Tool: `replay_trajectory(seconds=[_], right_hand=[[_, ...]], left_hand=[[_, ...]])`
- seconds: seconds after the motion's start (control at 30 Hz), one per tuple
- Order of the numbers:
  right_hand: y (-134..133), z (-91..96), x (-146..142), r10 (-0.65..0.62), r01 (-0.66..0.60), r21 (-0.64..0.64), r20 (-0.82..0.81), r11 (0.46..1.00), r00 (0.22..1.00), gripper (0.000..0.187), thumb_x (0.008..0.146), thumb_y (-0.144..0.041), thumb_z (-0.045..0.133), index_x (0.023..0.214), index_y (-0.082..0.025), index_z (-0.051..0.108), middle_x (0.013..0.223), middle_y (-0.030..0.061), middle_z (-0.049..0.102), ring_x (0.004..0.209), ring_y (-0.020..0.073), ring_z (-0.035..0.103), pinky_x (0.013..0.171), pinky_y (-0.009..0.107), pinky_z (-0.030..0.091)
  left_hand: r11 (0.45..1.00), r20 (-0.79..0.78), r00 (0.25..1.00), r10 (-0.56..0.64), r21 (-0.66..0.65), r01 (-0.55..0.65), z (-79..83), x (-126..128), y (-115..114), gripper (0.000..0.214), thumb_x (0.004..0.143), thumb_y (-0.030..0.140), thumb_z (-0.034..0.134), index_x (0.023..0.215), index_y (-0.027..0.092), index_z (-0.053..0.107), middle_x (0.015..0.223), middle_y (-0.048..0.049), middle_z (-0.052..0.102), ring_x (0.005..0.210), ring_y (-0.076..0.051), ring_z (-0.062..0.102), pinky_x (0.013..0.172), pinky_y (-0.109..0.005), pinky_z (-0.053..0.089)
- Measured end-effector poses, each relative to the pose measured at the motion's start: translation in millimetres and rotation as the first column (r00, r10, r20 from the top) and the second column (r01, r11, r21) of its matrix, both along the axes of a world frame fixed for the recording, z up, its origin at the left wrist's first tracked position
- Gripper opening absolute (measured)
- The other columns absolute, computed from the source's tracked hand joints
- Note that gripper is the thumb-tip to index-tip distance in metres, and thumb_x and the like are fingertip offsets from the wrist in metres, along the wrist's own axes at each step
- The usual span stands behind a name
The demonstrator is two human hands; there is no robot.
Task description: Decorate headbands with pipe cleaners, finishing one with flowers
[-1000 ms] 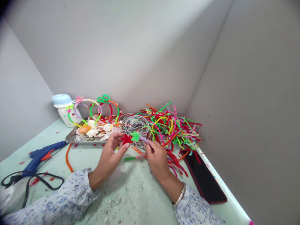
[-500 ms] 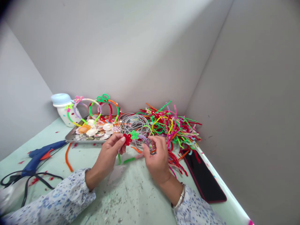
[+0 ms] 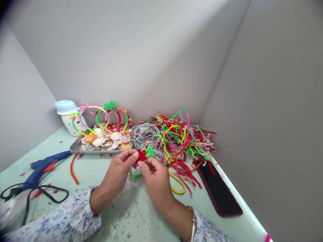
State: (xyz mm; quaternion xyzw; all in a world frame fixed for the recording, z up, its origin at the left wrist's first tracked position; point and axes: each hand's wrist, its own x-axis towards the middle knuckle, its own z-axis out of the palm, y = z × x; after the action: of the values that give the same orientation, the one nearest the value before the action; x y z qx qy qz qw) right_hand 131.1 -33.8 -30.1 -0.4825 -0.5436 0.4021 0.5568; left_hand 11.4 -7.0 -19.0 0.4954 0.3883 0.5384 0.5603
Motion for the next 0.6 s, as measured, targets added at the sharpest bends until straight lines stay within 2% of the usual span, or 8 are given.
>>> replay_trajectory(seconds=[0.27,0.47,0.6], right_hand=[[1.2,-2.8,1.1,-0.007,0.006,0.015,0.021,1.0,1.0,0.021,0.081,-0.035,0.06,0.071,-0.016,0.063,0.065,0.0003,0.061,0.058,0.0128,0.052,0.055,0.023,0.041],[1.9,-3.8,2.5,0.032,-0.032,-0.006,-0.025,0.999,0.999,0.021,0.083,-0.036,0.059,0.075,-0.017,0.061,0.068,-0.0002,0.061,0.058,0.0122,0.052,0.053,0.023,0.041],[1.6,-2.9,3.6,0.031,-0.032,-0.031,-0.035,0.999,0.999,0.022,0.084,-0.036,0.056,0.075,-0.017,0.06,0.064,-0.0015,0.059,0.055,0.0111,0.049,0.05,0.022,0.038]], left_hand=[[0.997,0.076,0.995,-0.063,-0.032,0.066,-6.9,0.9,1.4,0.019,0.08,0.034,0.062,0.078,0.015,0.058,0.067,0.0025,0.051,0.059,-0.008,0.043,0.057,-0.02,0.038],[0.996,0.129,0.99,-0.054,-0.057,0.062,-3.3,2.2,0.5,0.017,0.078,0.032,0.063,0.079,0.016,0.058,0.067,0.003,0.051,0.06,-0.008,0.043,0.057,-0.02,0.038],[0.996,0.147,0.987,-0.069,-0.039,0.075,-2.0,2.2,-0.5,0.011,0.076,0.026,0.063,0.082,0.017,0.06,0.071,0.0027,0.054,0.061,-0.008,0.046,0.059,-0.02,0.038]])
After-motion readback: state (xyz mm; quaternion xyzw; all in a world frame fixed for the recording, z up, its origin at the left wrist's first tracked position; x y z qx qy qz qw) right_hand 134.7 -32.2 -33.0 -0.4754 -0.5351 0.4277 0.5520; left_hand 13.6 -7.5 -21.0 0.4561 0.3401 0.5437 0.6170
